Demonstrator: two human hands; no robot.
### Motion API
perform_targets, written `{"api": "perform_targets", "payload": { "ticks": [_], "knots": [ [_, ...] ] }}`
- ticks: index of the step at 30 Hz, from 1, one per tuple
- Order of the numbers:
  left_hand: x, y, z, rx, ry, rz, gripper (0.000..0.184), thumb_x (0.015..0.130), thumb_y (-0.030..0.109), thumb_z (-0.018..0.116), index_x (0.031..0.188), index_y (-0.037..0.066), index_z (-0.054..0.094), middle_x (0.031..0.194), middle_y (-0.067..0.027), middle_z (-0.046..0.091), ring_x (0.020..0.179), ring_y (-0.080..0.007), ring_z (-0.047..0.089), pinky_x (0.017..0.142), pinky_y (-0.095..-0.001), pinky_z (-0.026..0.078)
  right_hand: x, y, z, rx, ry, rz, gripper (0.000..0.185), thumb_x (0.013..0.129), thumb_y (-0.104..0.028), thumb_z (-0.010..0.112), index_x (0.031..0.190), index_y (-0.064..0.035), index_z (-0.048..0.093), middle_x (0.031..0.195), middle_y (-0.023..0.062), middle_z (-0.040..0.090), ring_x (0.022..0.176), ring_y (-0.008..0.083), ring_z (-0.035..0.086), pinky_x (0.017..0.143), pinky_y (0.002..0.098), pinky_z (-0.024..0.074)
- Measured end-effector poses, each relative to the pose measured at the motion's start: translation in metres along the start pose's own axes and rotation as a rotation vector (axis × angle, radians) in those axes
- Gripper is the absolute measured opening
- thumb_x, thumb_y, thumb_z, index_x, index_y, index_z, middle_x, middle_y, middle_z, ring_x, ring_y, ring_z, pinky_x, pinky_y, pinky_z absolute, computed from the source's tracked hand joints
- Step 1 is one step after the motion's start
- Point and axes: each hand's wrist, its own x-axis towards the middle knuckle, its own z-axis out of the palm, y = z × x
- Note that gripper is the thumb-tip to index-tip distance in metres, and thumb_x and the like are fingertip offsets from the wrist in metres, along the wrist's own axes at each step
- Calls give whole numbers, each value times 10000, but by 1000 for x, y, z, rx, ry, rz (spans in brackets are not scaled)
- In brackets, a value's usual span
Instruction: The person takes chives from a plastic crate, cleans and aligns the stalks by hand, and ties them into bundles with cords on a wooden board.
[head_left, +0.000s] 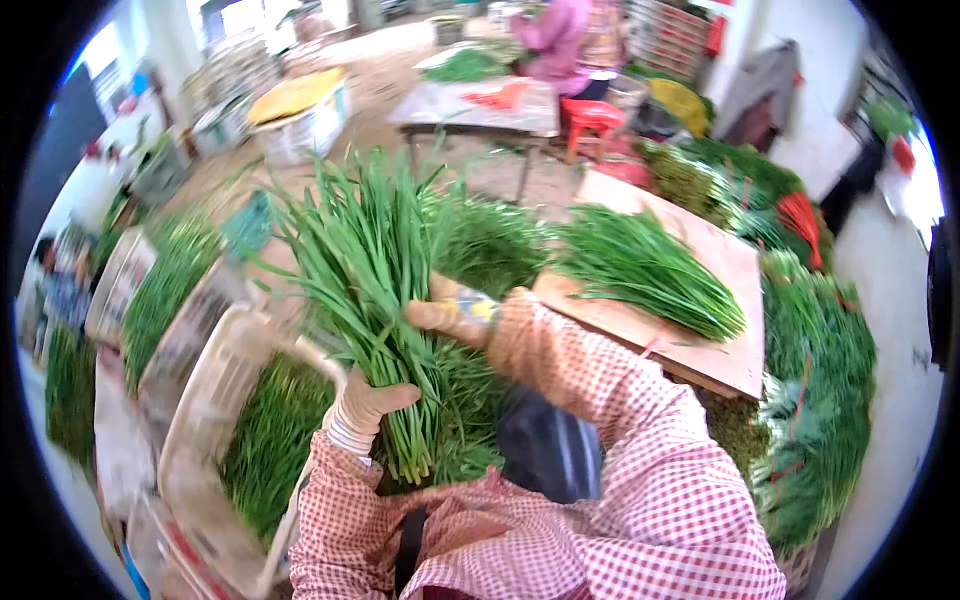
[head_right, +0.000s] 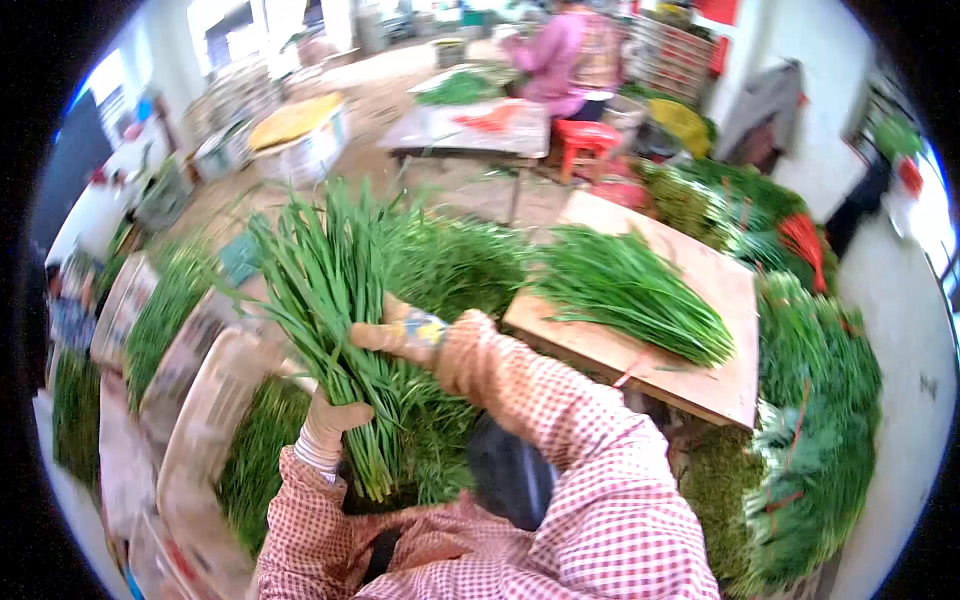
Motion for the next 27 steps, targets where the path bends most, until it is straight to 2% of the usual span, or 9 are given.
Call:
{"api": "perform_targets", "payload": {
  "ticks": [4, 5, 6, 9, 13, 18, 22, 26, 27],
  "knots": [
    [86, 3, 36, 533, -69, 98, 721, 686, 386, 796, 1260, 68, 499, 1188, -69, 572, 1109, -207, 525, 978, -339, 410, 0, -54, -41, -268, 250, -222, 1140, 650, -399, 840, 1453, -24, 123, 1324, 168, 469, 1223, 265, 460, 1027, 375, 364],
    [111, 7, 48, 741, -179, 213, 681, 724, 402, 757, 1275, 102, 493, 1228, -58, 556, 1158, -208, 494, 1020, -350, 370, -3, -76, -47, -217, 315, -289, 1083, 598, -247, 880, 1415, -10, 210, 1307, 138, 475, 1178, 198, 463, 1009, 342, 378],
    [139, 8, 63, 947, -289, 339, 642, 762, 418, 718, 1290, 136, 486, 1269, -46, 540, 1207, -208, 463, 1062, -360, 330, -4, -88, -60, -468, 465, -405, 1011, 614, -211, 862, 1398, -11, 255, 1251, 133, 530, 1117, 185, 512, 975, 332, 411],
    [200, 18, 123, 1140, -583, 304, 605, 834, 452, 633, 1340, 180, 443, 1357, -22, 475, 1249, -202, 418, 1099, -375, 286, -25, -129, -89, -238, 618, -437, 873, 641, -164, 827, 1357, -25, 348, 1121, 92, 623, 988, 157, 593, 892, 306, 469],
    [239, -11, 151, 288, -766, -69, 890, 642, 271, 857, 1365, 85, 373, 1334, -80, 469, 1176, -192, 475, 992, -362, 417, -90, -102, -162, -620, 718, -212, 823, 668, -138, 792, 1366, -40, 367, 1177, 115, 608, 1047, 174, 591, 917, 311, 462],
    [234, -42, 168, 203, -487, 143, 791, 620, 127, 857, 1286, 23, 443, 1205, -78, 557, 1085, -200, 553, 937, -347, 467, -102, -102, -161, -241, 855, -2, 635, 669, -194, 797, 1216, -33, 517, 1062, 112, 645, 956, 173, 607, 866, 305, 477],
    [206, 3, 148, 325, -310, 122, 466, 602, 67, 839, 1006, 8, 614, 927, -53, 653, 859, -180, 642, 753, -316, 553, -73, -81, -136, -529, 701, -14, 618, 639, -269, 791, 1152, -25, 548, 1019, 148, 610, 959, 225, 588, 839, 350, 468],
    [159, 23, 101, 532, -93, 255, 472, 625, 99, 827, 1034, 19, 606, 967, -61, 649, 887, -184, 637, 769, -326, 543, -65, -84, -83, -1221, 593, -442, 740, 620, -384, 752, 1235, -43, 520, 1145, 263, 500, 1044, 440, 512, 941, 410, 425],
    [145, 25, 89, 574, -59, 267, 473, 631, 106, 824, 1041, 22, 604, 976, -63, 648, 894, -185, 636, 772, -329, 540, -66, -94, -71, -1159, 434, -255, 869, 584, -434, 747, 1303, -51, 445, 1257, 257, 431, 1161, 403, 435, 988, 409, 384]
  ]
}}
